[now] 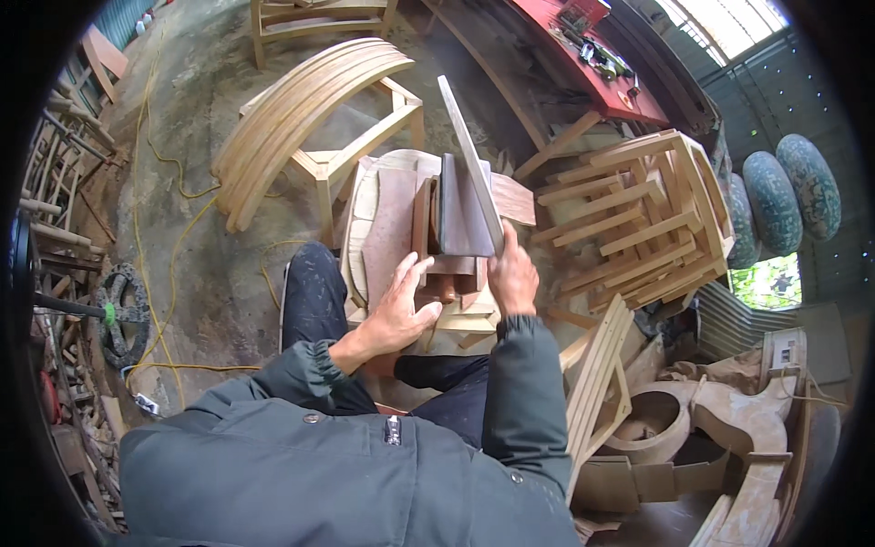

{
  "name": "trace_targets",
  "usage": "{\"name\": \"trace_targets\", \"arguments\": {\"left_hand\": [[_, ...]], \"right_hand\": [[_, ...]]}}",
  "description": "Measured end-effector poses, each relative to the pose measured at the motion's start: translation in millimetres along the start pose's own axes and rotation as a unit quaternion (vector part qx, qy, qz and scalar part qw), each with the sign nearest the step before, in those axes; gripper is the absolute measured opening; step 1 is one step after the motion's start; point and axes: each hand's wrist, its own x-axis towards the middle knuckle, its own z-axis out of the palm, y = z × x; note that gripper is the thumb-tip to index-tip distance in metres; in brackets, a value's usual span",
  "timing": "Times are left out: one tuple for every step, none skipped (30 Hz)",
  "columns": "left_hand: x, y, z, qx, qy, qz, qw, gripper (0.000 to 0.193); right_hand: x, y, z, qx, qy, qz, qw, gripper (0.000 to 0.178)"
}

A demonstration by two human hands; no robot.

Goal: Sanding curved wooden furniture components using a fixed manual sanding block in a workshop.

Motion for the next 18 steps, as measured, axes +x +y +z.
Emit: {"name": "trace_targets", "arguments": {"left_hand": [[-5.7,-2.5,0.3,0.009,-0.006,-0.001,1.000,0.080],[-9.0,-4.5,0.9,-0.032,-0.017,-0.019,0.999,0.079],[-12.6,-5.2,3.8,-0.075,-0.032,-0.034,0.996,0.078],[-17.7,-4.4,9.7,-0.075,-0.035,-0.016,0.996,0.075],[-17.4,-0.8,12.6,-0.117,-0.059,-0.011,0.991,0.078],[-18.9,2.9,16.9,-0.191,-0.082,-0.047,0.977,0.078],[-20.6,7.0,22.7,-0.263,-0.106,-0.083,0.955,0.077],[-20.8,16.4,25.8,-0.259,-0.121,-0.080,0.955,0.077],[-21.1,26.4,23.1,-0.327,-0.127,-0.137,0.926,0.080],[-21.3,36.2,22.0,-0.393,-0.131,-0.193,0.889,0.082],[-20.9,44.8,24.7,-0.389,-0.141,-0.195,0.889,0.082],[-21.0,52.9,28.9,-0.446,-0.149,-0.239,0.850,0.081],[-22.4,60.0,30.4,-0.496,-0.151,-0.284,0.807,0.079],[-23.0,66.6,28.9,-0.521,-0.174,-0.274,0.790,0.069],[-23.3,45.9,48.5,-0.578,-0.170,-0.286,0.745,0.053],[-23.6,42.2,59.2,-0.596,-0.187,-0.273,0.732,0.047],[-25.2,43.8,69.3,-0.614,-0.208,-0.259,0.716,0.041],[-28.4,53.0,75.4,-0.608,-0.219,-0.266,0.715,0.041]], "right_hand": [[10.3,-2.0,5.0,-0.003,0.008,-0.006,1.000,0.064],[19.6,-9.7,9.8,0.005,0.014,-0.004,1.000,0.063],[13.2,-10.0,12.5,0.012,0.014,0.000,1.000,0.063],[3.1,-7.7,14.2,0.008,0.016,-0.017,1.000,0.062],[-6.1,-6.6,13.0,0.004,0.019,-0.034,0.999,0.061],[-29.1,-4.8,6.0,0.007,0.015,-0.035,0.999,0.059],[-56.0,6.1,-1.0,0.020,0.020,-0.044,0.999,0.060],[-89.4,27.0,-11.3,0.053,0.030,-0.056,0.997,0.066],[-125.7,33.0,-30.1,0.087,0.009,-0.039,0.995,0.070],[-164.9,44.7,-48.0,0.107,0.015,-0.048,0.993,0.074],[-208.3,55.1,-67.1,0.134,0.023,-0.043,0.990,0.076],[-251.4,64.9,-86.3,0.139,0.019,-0.018,0.990,0.076],[-294.8,84.5,-98.3,0.132,-0.008,0.009,0.991,0.071],[-332.3,88.3,-118.7,0.125,-0.022,0.009,0.992,0.074],[-379.2,109.6,-122.9,0.159,-0.057,0.091,0.981,0.076],[-411.3,112.6,-135.5,0.161,-0.038,0.062,0.984,0.075],[-452.3,122.2,-134.8,0.201,-0.026,0.115,0.972,0.073],[-470.6,109.8,-141.3,0.194,-0.017,0.130,0.972,0.069]]}}
